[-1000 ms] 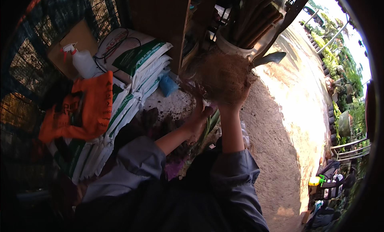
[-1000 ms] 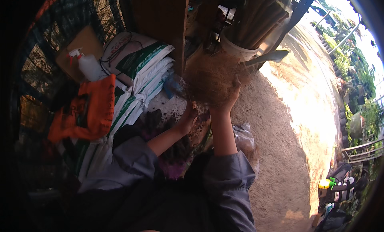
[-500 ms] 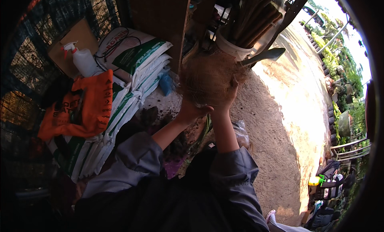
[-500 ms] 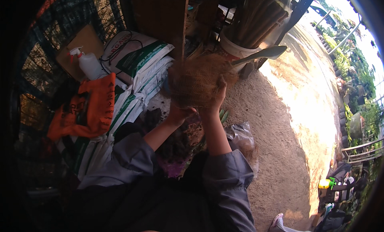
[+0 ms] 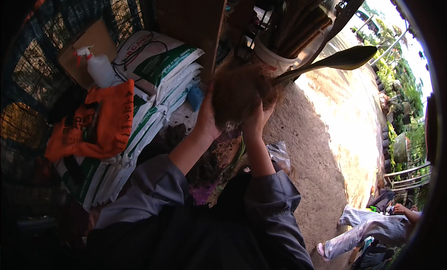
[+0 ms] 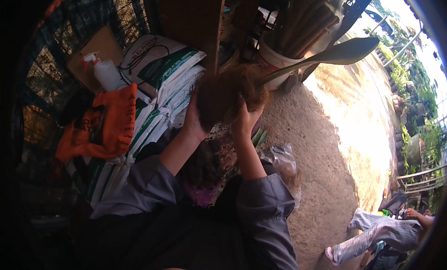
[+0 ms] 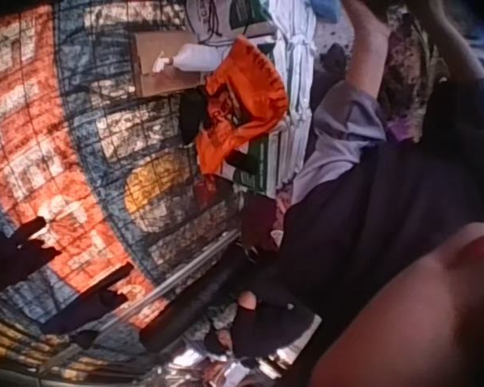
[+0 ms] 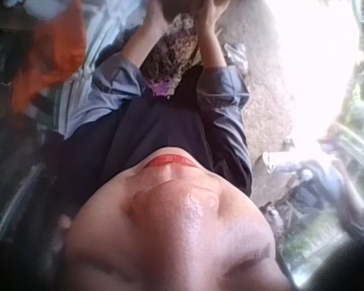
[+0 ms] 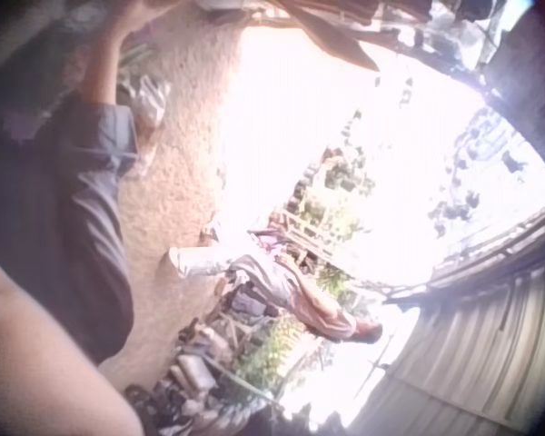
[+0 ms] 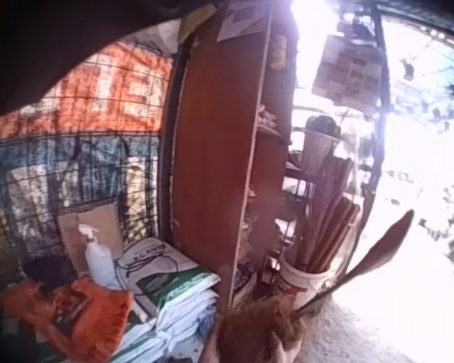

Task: The person sits on the ground and handles a small potted plant, adjusting the soil and roots with both hands. They repeatedly lift and reposition the plant, occasionally using a small tool to loosen the substrate.

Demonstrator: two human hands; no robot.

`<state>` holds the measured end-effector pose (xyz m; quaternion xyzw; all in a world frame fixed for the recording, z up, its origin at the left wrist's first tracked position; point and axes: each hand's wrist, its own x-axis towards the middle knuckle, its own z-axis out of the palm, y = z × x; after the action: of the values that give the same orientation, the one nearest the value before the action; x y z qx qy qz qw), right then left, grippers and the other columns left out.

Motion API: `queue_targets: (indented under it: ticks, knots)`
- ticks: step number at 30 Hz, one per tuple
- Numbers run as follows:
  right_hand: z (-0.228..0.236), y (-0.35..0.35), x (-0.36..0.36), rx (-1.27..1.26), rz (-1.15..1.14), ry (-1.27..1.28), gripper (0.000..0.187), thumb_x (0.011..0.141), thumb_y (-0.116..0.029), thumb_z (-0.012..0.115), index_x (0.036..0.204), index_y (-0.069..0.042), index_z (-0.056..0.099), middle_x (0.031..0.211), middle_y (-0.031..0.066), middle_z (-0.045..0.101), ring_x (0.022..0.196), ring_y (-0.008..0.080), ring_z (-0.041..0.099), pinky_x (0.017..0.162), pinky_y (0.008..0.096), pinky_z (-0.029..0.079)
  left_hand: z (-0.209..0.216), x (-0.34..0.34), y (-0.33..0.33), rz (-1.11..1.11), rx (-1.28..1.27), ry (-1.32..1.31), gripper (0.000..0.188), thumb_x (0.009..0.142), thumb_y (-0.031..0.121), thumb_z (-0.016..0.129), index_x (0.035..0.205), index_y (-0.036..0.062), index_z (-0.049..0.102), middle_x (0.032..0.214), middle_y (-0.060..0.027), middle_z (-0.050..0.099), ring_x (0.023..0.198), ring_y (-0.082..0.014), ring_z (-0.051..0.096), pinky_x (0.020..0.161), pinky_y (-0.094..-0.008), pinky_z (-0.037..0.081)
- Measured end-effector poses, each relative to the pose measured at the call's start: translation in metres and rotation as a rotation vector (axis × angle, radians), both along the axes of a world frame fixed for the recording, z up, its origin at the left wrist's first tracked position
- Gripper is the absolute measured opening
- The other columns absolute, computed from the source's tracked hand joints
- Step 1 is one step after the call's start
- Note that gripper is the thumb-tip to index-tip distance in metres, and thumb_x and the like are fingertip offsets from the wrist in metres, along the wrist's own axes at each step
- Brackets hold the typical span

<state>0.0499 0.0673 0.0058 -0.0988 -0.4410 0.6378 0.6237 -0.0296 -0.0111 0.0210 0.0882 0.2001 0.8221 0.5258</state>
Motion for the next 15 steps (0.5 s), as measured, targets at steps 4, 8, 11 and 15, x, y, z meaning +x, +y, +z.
queue_targets:
  ticks: [4,8,11,15]
  knots:
    - [-0.004,0.0,-0.002,-0.032,0.03,-0.046,0.059,0.08,-0.003,0.064,0.13,0.0,0.033,0.122,0.0128,0.05,0.114,0.0209,0.048,0.099,0.0332,0.036,-0.012,-0.009,0.004,0.027,-0.017,0.031,0.047,0.094,0.033,0.043,0.131,0.0044,0.04,0.129,-0.0102,0.047,0.115,-0.0206,0.049,0.096,-0.0323,0.041]
    - [-0.009,-0.001,-0.005,0.034,0.016,-0.072,0.048,0.082,-0.004,0.058,0.126,-0.001,0.038,0.12,0.011,0.05,0.109,0.0201,0.05,0.094,0.0308,0.04,-0.006,-0.007,0.004,0.204,-0.204,0.107,0.047,0.092,0.019,0.045,0.135,0.0041,0.034,0.13,-0.0105,0.045,0.116,-0.0189,0.047,0.097,-0.0305,0.039]
    - [-0.003,-0.007,-0.007,0.02,-0.004,-0.11,0.049,0.082,-0.007,0.058,0.126,-0.001,0.038,0.119,0.0109,0.051,0.108,0.0208,0.051,0.093,0.0309,0.04,-0.007,-0.007,0.008,0.434,-0.249,0.309,0.051,0.09,0.01,0.046,0.138,0.0038,0.029,0.131,-0.0109,0.044,0.118,-0.0172,0.045,0.098,-0.0291,0.036]
    - [-0.005,-0.006,-0.008,-0.048,0.016,-0.12,0.051,0.082,-0.01,0.06,0.127,-0.002,0.038,0.119,0.0112,0.05,0.109,0.0208,0.05,0.094,0.0316,0.04,0.007,-0.006,0.005,0.623,-0.261,0.543,0.053,0.086,0.004,0.046,0.136,0.002,0.031,0.128,-0.0111,0.046,0.115,-0.0165,0.046,0.097,-0.0286,0.036]
